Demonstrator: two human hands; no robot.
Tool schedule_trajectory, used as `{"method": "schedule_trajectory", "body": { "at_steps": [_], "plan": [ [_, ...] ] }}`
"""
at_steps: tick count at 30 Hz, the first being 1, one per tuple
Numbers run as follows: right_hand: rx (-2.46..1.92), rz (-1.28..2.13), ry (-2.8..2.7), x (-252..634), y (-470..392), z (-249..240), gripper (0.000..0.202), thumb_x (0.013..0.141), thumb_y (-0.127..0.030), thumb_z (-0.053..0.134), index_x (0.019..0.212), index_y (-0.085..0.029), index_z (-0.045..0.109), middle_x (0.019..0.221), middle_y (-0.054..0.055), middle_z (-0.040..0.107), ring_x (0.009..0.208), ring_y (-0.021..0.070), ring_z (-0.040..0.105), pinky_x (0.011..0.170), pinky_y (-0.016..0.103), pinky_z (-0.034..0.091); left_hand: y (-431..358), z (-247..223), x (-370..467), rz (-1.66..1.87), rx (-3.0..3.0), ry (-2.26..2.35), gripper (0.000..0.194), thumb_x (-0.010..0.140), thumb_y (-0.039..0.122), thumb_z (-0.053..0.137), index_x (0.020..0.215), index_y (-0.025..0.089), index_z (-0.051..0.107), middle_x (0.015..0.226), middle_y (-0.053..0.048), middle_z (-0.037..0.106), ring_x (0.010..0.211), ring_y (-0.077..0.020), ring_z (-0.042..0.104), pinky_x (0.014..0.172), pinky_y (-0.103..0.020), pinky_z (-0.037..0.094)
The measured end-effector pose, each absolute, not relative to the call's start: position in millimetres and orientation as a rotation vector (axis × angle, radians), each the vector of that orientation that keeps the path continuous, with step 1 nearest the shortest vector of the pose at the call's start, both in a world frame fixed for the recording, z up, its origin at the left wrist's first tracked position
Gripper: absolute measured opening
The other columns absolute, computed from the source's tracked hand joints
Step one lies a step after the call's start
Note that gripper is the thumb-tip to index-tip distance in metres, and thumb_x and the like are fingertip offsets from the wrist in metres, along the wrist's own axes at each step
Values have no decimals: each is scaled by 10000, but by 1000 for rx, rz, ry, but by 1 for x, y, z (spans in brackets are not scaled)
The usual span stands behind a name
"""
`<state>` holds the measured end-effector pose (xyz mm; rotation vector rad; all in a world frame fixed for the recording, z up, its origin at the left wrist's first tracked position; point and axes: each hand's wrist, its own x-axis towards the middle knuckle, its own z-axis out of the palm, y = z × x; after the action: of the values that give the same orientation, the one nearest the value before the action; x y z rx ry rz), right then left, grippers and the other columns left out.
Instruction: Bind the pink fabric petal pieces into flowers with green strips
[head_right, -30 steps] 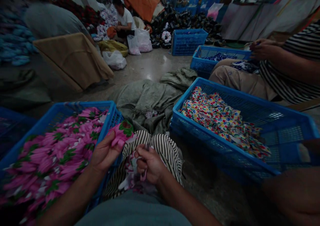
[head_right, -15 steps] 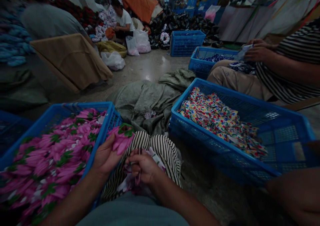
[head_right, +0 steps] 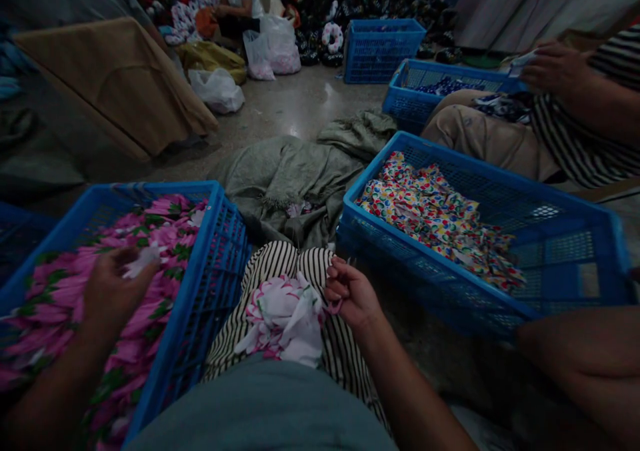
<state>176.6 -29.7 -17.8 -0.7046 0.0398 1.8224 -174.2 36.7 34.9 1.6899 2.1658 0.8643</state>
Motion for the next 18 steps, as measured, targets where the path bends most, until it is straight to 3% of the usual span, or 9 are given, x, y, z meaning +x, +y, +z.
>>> {"method": "schedule_trajectory", "body": {
  "at_steps": [2, 4, 7, 9, 11, 14, 18],
  "plan": [
    [-730, 1828, 61, 175, -31, -22, 112, 746, -133, 526, 674, -163, 446, 522, -75, 499, 276, -6, 268, 309, 125, 248, 14, 22, -136, 751, 1857, 1837, 213, 683, 323, 623, 847, 210, 550, 858, 11, 598, 841, -183, 563, 813, -331, 441],
    [-738, 1821, 63, 171, -32, -22, 111, 733, -124, 532, 674, -165, 448, 519, -73, 505, 276, -4, 274, 309, 125, 251, -5, 10, -96, 536, 2144, 1302, 164, 732, 299, 569, 862, 199, 568, 905, -43, 603, 901, -206, 544, 830, -352, 412],
    [-794, 1753, 12, 170, -34, -20, 98, 698, -114, 550, 713, -172, 472, 515, -75, 519, 271, -4, 260, 304, 121, 238, -17, -6, -58, 384, 2147, 1274, 189, 723, 299, 575, 868, 180, 551, 840, -52, 566, 814, -203, 528, 720, -328, 415],
    [-884, 1690, -59, 171, -39, -20, 117, 677, -133, 571, 745, -179, 487, 509, -78, 525, 268, -4, 244, 297, 117, 223, -17, -12, -52, 325, 2073, 1326, 122, 722, 289, 565, 769, 179, 540, 764, -27, 527, 747, -186, 510, 662, -302, 399],
    [-965, 1646, -120, 171, -43, -23, 143, 659, -155, 595, 756, -183, 494, 499, -83, 521, 268, -3, 233, 295, 116, 217, -14, -13, -54, 366, 1967, 1304, 116, 751, 258, 511, 666, 182, 494, 717, -7, 495, 719, -166, 494, 648, -280, 384],
    [-1006, 1619, -166, 167, -46, -27, 142, 658, -188, 620, 730, -183, 498, 508, -81, 528, 271, -2, 231, 291, 121, 209, -6, -6, -56, 508, 1659, 1262, 128, 771, 249, 466, 666, 188, 424, 677, 23, 469, 654, -130, 468, 603, -246, 375],
    [-1107, 1510, -496, 155, -38, -20, 200, 668, -246, 640, 839, -193, 553, 756, -13, 628, 325, 5, 297, 307, 141, 218, 6, 9, -43, 526, 1323, 1097, 163, 736, 272, 540, 729, 196, 397, 640, 63, 426, 543, -86, 411, 490, -196, 322]
  ]
}}
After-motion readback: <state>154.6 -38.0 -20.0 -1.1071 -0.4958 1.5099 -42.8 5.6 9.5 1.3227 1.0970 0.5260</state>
